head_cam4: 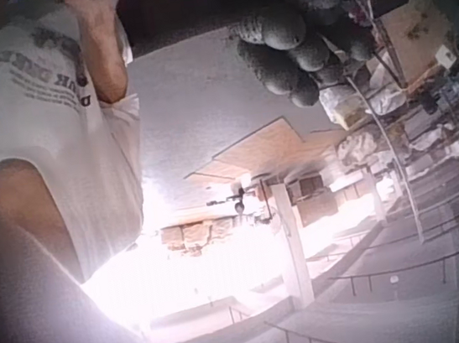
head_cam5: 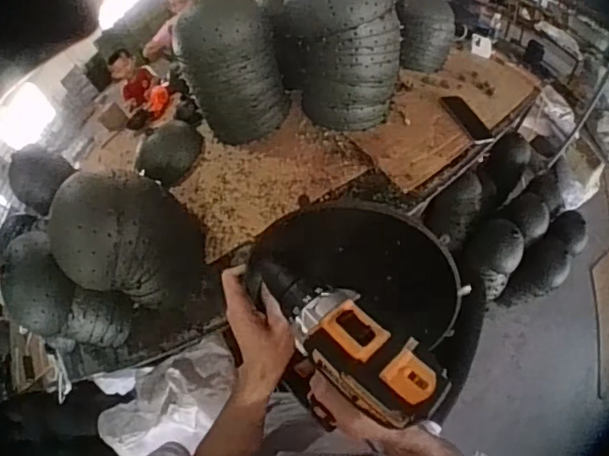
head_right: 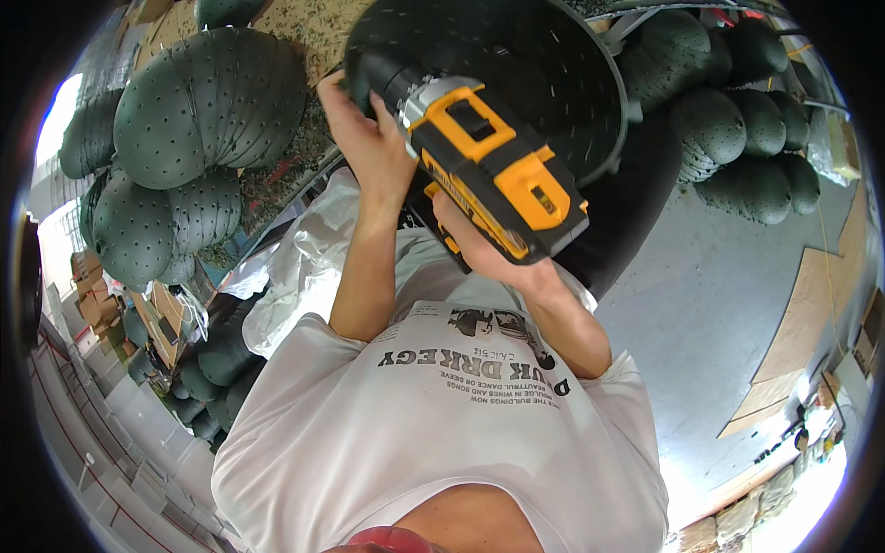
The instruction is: Using a power drill to create holes in green plastic dome-shaped manufacturing components.
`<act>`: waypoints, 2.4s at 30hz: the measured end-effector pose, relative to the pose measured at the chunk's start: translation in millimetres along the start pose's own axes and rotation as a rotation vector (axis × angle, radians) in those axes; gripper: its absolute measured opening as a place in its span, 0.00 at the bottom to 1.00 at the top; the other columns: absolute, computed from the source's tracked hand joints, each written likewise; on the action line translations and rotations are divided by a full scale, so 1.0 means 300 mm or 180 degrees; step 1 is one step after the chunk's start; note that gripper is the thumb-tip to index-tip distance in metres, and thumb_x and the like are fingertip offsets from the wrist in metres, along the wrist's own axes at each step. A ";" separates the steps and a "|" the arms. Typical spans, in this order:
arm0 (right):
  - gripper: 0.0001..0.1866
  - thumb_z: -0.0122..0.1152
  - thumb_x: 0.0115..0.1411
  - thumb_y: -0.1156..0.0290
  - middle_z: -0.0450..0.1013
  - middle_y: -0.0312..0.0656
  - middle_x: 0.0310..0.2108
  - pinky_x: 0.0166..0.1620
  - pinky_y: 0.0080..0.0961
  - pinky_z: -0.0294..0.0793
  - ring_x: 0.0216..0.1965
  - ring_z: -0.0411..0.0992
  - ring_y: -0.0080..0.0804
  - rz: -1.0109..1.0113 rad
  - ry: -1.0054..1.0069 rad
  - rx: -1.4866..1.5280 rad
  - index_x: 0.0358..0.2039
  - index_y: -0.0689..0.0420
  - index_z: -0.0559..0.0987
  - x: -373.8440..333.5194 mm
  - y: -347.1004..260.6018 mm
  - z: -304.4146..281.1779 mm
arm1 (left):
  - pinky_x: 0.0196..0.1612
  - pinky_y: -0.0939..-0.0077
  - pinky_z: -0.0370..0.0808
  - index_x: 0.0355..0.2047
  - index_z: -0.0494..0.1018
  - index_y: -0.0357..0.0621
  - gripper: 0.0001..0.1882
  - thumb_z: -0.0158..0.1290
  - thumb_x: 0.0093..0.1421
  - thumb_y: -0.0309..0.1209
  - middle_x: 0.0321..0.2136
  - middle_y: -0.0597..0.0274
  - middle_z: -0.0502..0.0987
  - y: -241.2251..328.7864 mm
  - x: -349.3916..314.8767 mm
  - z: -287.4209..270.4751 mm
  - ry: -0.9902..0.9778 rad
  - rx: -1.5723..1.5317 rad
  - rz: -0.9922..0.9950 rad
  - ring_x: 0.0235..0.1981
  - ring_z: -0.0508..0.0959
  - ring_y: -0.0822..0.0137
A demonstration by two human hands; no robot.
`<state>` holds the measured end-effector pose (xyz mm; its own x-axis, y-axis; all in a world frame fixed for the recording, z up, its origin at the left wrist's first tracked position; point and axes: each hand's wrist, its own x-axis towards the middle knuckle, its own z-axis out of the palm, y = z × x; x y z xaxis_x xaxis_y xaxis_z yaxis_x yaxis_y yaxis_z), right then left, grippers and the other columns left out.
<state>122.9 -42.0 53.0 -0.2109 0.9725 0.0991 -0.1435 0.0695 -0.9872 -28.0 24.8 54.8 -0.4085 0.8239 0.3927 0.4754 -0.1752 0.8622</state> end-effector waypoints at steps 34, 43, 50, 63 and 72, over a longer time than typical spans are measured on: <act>0.23 0.50 0.58 0.74 0.57 0.33 0.21 0.31 0.23 0.60 0.22 0.58 0.22 -0.0351 0.1044 0.0893 0.55 0.69 0.65 0.112 -0.265 -0.318 | 0.51 0.77 0.72 0.60 0.64 0.37 0.26 0.48 0.60 0.14 0.45 0.55 0.77 -0.102 0.103 -0.067 -0.0106 -0.0871 -0.1037 0.46 0.77 0.69; 0.04 0.57 0.61 0.81 0.71 0.35 0.22 0.32 0.20 0.69 0.26 0.70 0.22 -0.1656 0.1355 -0.1445 0.37 0.64 0.78 0.643 -0.022 -0.435 | 0.51 0.78 0.70 0.54 0.70 0.35 0.19 0.50 0.62 0.17 0.43 0.61 0.78 -0.100 0.024 -0.125 -0.0149 -0.1234 -0.1381 0.44 0.75 0.73; 0.09 0.61 0.65 0.72 0.70 0.36 0.32 0.35 0.31 0.72 0.33 0.69 0.31 -0.1536 0.1574 -0.1128 0.42 0.59 0.73 0.828 0.006 -0.304 | 0.48 0.80 0.70 0.52 0.71 0.37 0.15 0.51 0.64 0.19 0.41 0.64 0.78 -0.090 -0.023 -0.173 -0.0092 -0.1083 -0.1519 0.42 0.74 0.75; 0.11 0.62 0.62 0.79 0.80 0.41 0.39 0.49 0.25 0.76 0.42 0.78 0.28 -0.1067 0.0521 -0.0289 0.45 0.66 0.79 0.793 0.037 -0.377 | 0.37 0.84 0.70 0.51 0.73 0.38 0.12 0.51 0.70 0.29 0.34 0.68 0.78 -0.070 -0.010 -0.090 -0.0280 -0.1387 -0.1585 0.33 0.72 0.81; 0.27 0.53 0.67 0.74 0.72 0.50 0.55 0.61 0.28 0.70 0.54 0.73 0.34 -0.0589 0.1095 0.1778 0.65 0.68 0.64 0.355 0.036 -0.337 | 0.38 0.87 0.69 0.47 0.72 0.39 0.08 0.50 0.71 0.27 0.35 0.71 0.77 -0.033 -0.062 -0.104 -0.0726 -0.1344 -0.1797 0.33 0.72 0.82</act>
<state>196.7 84.9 40.1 0.1714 0.9775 0.1234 -0.6448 0.2059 -0.7361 -49.5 -5.8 49.0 -0.3083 0.9334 -0.1834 -0.1182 0.1537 0.9810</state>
